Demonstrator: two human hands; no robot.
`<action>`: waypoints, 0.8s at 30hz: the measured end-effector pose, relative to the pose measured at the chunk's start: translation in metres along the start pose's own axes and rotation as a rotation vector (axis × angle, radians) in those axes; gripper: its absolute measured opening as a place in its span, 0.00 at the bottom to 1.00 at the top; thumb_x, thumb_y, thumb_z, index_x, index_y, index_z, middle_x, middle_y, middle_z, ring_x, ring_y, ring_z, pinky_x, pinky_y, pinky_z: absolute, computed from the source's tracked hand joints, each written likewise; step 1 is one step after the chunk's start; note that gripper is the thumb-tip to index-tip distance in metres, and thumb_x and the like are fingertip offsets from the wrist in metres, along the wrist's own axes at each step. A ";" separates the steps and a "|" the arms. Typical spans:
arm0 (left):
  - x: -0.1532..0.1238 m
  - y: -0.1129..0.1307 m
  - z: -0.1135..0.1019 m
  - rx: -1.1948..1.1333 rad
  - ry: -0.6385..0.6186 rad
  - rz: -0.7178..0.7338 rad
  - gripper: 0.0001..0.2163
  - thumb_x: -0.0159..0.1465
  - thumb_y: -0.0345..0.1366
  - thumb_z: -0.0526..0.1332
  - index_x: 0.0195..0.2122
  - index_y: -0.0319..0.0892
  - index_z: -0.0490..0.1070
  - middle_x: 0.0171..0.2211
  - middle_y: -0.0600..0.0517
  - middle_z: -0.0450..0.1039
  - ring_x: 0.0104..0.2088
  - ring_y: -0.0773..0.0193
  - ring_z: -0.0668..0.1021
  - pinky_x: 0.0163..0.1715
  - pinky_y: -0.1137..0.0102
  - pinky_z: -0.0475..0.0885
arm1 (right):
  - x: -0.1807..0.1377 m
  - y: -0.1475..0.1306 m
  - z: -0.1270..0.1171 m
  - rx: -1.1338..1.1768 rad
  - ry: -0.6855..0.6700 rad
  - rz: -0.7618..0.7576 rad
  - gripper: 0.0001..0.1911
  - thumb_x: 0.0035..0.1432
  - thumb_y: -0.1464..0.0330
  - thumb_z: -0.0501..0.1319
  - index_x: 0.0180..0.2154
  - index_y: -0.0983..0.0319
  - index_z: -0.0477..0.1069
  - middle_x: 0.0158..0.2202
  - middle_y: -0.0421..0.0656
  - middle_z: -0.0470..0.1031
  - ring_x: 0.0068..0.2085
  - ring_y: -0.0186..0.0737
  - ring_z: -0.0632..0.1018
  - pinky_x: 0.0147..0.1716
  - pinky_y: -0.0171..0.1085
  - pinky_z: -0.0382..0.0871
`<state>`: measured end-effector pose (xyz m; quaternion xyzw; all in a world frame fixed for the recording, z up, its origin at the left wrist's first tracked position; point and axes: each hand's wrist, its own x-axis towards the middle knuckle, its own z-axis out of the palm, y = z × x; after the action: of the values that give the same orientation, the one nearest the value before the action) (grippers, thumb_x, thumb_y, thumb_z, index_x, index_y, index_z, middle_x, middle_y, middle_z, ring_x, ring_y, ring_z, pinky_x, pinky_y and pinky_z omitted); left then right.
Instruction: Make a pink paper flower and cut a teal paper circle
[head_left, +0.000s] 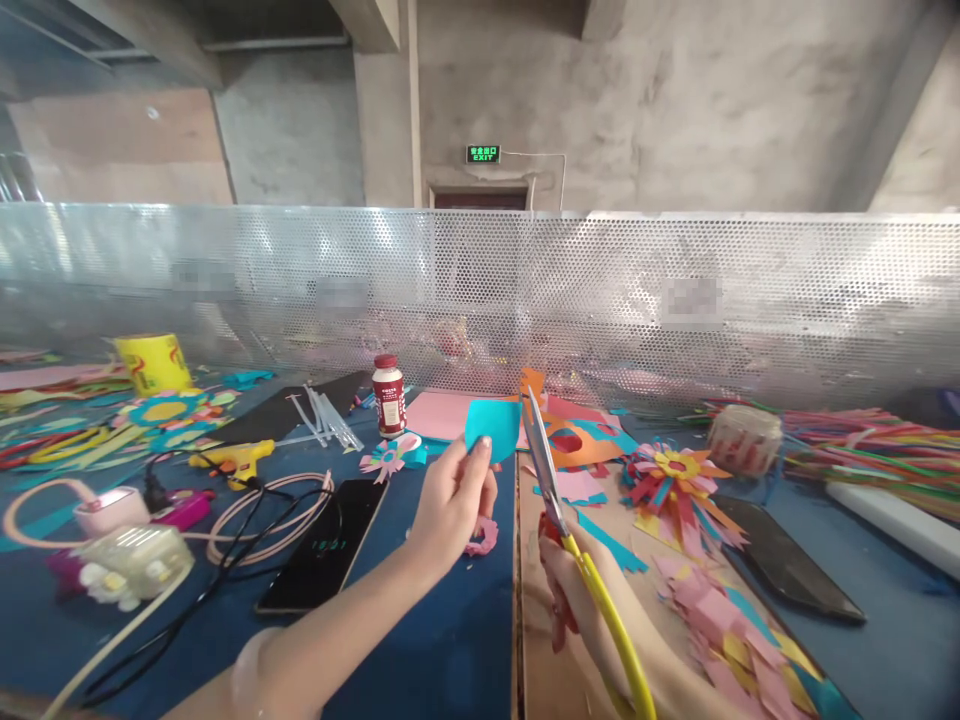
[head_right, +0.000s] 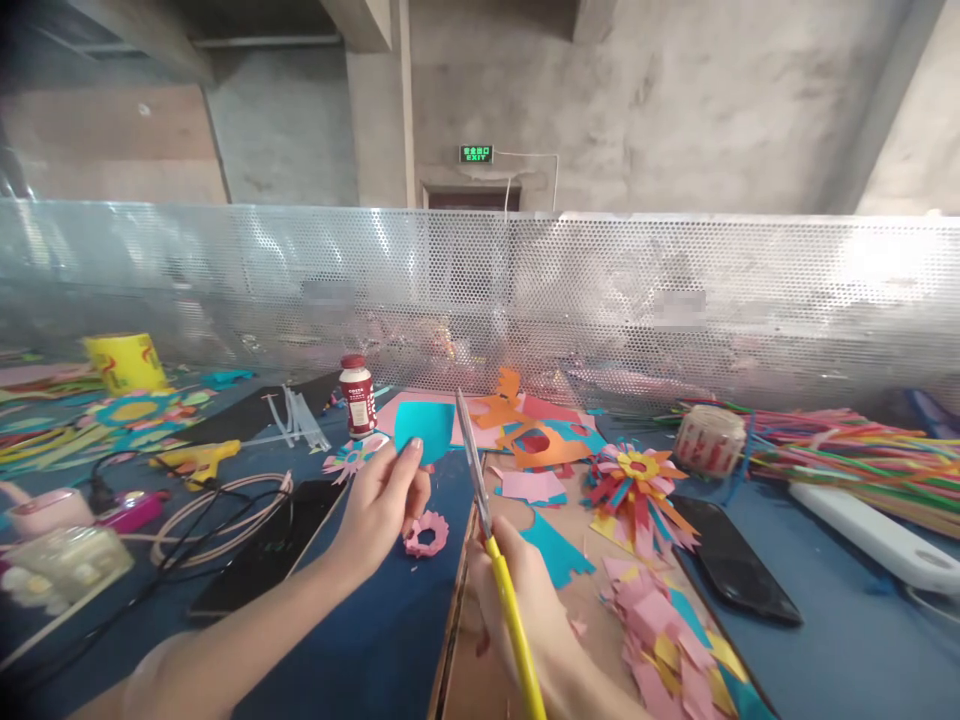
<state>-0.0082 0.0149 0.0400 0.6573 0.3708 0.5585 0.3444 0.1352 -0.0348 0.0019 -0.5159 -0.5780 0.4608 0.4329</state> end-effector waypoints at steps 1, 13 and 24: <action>-0.003 0.000 0.003 0.007 0.028 0.001 0.16 0.64 0.47 0.48 0.23 0.43 0.54 0.10 0.61 0.58 0.09 0.74 0.61 0.11 0.78 0.56 | 0.000 -0.001 0.001 -0.030 0.022 -0.014 0.10 0.54 0.60 0.49 0.30 0.59 0.59 0.18 0.31 0.55 0.15 0.29 0.61 0.12 0.30 0.61; -0.020 0.002 0.018 0.018 0.073 0.002 0.16 0.65 0.47 0.47 0.23 0.44 0.56 0.08 0.61 0.55 0.10 0.72 0.62 0.14 0.74 0.58 | -0.001 -0.006 -0.004 -0.252 0.125 -0.199 0.09 0.50 0.62 0.52 0.27 0.61 0.63 0.24 0.40 0.69 0.25 0.36 0.68 0.23 0.32 0.60; -0.021 0.002 0.021 -0.062 0.054 0.026 0.16 0.65 0.45 0.47 0.24 0.43 0.57 0.08 0.62 0.55 0.10 0.73 0.62 0.14 0.74 0.56 | 0.001 0.001 0.000 -0.297 0.143 -0.211 0.09 0.52 0.63 0.50 0.27 0.62 0.62 0.25 0.41 0.70 0.27 0.35 0.68 0.24 0.31 0.61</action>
<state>0.0104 -0.0053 0.0285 0.6357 0.3539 0.5917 0.3471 0.1355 -0.0343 0.0006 -0.5420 -0.6582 0.2846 0.4381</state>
